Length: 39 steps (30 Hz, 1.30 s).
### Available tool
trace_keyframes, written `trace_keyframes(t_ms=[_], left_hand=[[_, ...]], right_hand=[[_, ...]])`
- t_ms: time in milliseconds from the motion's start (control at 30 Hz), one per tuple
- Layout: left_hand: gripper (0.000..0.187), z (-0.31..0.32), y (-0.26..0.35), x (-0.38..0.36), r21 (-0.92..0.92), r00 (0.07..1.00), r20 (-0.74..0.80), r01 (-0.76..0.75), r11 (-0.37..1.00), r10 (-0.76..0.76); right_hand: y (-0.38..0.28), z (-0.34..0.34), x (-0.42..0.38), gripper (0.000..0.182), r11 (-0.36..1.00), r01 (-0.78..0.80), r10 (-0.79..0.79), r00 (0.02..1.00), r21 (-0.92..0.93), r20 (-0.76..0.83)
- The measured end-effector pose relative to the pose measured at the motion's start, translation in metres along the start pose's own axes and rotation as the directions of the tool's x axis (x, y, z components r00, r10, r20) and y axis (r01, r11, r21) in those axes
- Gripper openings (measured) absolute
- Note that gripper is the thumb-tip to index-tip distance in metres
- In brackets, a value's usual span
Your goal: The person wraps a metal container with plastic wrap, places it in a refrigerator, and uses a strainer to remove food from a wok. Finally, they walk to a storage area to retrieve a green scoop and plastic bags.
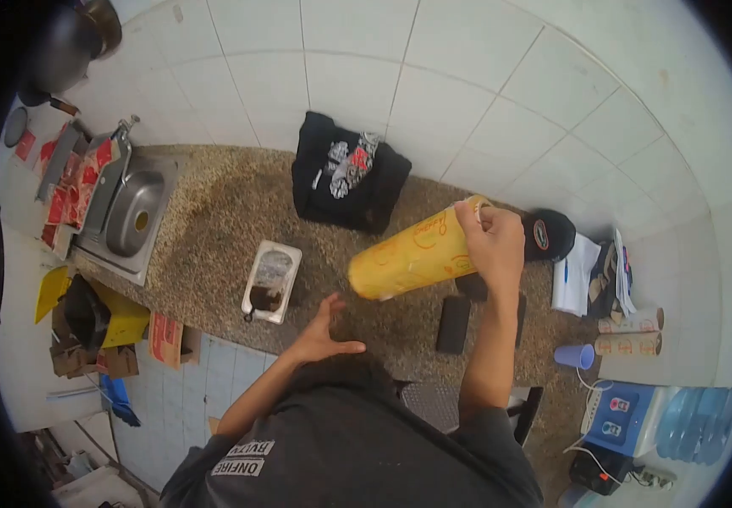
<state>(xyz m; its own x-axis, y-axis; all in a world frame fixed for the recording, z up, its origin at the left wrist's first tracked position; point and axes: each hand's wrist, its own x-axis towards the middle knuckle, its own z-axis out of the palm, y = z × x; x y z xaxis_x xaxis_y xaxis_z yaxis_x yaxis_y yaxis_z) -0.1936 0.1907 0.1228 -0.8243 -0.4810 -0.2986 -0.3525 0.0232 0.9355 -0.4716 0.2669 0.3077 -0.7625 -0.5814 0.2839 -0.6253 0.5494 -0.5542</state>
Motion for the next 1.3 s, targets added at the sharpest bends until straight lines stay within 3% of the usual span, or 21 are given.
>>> trace_keyframes(t_ms=[67,100,133,200,367,433,467,500,567,600,667,700,767,800,867,900,967,1000,1067,1167,1300], left_hand=[[0.114,0.011,-0.009,-0.008,0.042,0.98,-0.083,-0.176,0.983,0.179],[0.115,0.012,-0.003,-0.019,-0.234,0.983,-0.158,-0.124,0.964,0.088],[0.115,0.007,-0.014,-0.026,-0.248,0.984,-0.16,-0.112,0.962,0.073],[0.115,-0.012,-0.041,-0.042,0.009,0.989,-0.145,0.034,0.999,-0.032],[0.105,-0.007,-0.051,-0.067,0.197,0.97,-0.199,0.182,0.963,-0.142],[0.092,0.006,-0.039,-0.073,0.552,0.896,-0.422,0.13,0.824,0.141],[0.092,0.008,-0.032,-0.072,0.557,0.899,-0.418,0.138,0.819,0.132],[0.083,0.008,-0.021,-0.069,0.668,0.893,-0.352,0.029,0.743,0.281],[0.051,0.015,-0.008,-0.06,0.766,0.862,-0.247,-0.106,0.634,0.443],[0.051,0.017,-0.017,-0.055,0.768,0.865,-0.239,-0.11,0.631,0.442],[0.032,0.023,-0.046,-0.044,0.718,0.897,-0.18,-0.16,0.677,0.403],[0.032,0.024,-0.05,-0.04,0.721,0.898,-0.178,-0.16,0.675,0.403],[0.013,0.023,-0.053,-0.035,0.806,0.863,-0.091,-0.229,0.545,0.497],[0.013,0.025,-0.052,-0.035,0.807,0.863,-0.09,-0.23,0.544,0.497],[0.011,0.028,-0.047,-0.032,0.734,0.878,-0.111,-0.244,0.634,0.466],[0.011,0.029,-0.042,-0.033,0.735,0.876,-0.111,-0.246,0.632,0.47],[0.009,0.033,-0.025,-0.04,0.545,0.875,-0.124,-0.334,0.769,0.467],[0.009,0.033,-0.014,-0.045,0.545,0.873,-0.128,-0.334,0.769,0.47],[0.007,0.031,0.009,-0.055,0.347,0.931,-0.121,-0.285,0.893,0.344],[0.004,0.016,0.024,-0.057,0.341,0.935,-0.141,-0.263,0.902,0.326],[0.004,0.004,0.047,-0.067,0.353,0.951,-0.115,-0.23,0.907,0.286]], right_hand=[[0.026,0.009,-0.02,0.041,0.845,-0.307,0.2,0.941,0.437,0.274],[0.048,0.023,-0.034,0.038,0.772,-0.405,0.232,0.897,0.49,0.377],[0.073,0.047,-0.051,0.038,0.776,-0.413,0.234,0.89,0.476,0.391],[0.124,0.096,-0.088,0.037,0.542,-0.673,0.459,0.738,0.503,0.494],[0.151,0.158,-0.166,0.037,0.26,-0.833,0.546,0.544,0.489,0.637],[0.152,0.164,-0.181,0.038,0.204,-0.833,0.525,0.537,0.514,0.661],[0.154,0.166,-0.187,0.039,0.159,-0.822,0.505,0.543,0.547,0.67],[0.157,0.168,-0.191,0.039,0.146,-0.828,0.509,0.532,0.541,0.676],[0.165,0.171,-0.191,0.038,0.352,-0.793,0.413,0.608,0.497,0.678],[0.166,0.171,-0.187,0.038,0.345,-0.795,0.419,0.606,0.498,0.676],[0.158,0.161,-0.18,0.036,0.824,-0.557,0.417,0.722,0.107,0.552],[0.151,0.155,-0.179,0.036,0.822,-0.558,0.417,0.722,0.109,0.552],[0.127,0.141,-0.178,0.03,0.995,-0.074,0.064,0.988,0.062,0.141],[0.114,0.133,-0.177,0.03,0.995,-0.075,0.065,0.988,0.064,0.14],[0.087,0.122,-0.17,0.032,0.919,0.269,-0.347,0.897,0.287,0.272],[0.076,0.122,-0.169,0.032,0.919,0.271,-0.349,0.898,0.286,0.269],[0.061,0.122,-0.168,0.029,0.827,0.415,-0.554,0.721,0.381,0.417],[0.068,0.129,-0.164,0.029,0.824,0.419,-0.558,0.718,0.381,0.416],[0.086,0.15,-0.156,0.02,0.72,0.474,-0.693,0.494,0.506,0.525],[0.068,0.129,-0.144,0.016,0.812,0.437,-0.564,0.424,0.385,0.709],[0.054,0.117,-0.128,0.014,0.81,0.403,-0.565,0.345,0.425,0.75]])
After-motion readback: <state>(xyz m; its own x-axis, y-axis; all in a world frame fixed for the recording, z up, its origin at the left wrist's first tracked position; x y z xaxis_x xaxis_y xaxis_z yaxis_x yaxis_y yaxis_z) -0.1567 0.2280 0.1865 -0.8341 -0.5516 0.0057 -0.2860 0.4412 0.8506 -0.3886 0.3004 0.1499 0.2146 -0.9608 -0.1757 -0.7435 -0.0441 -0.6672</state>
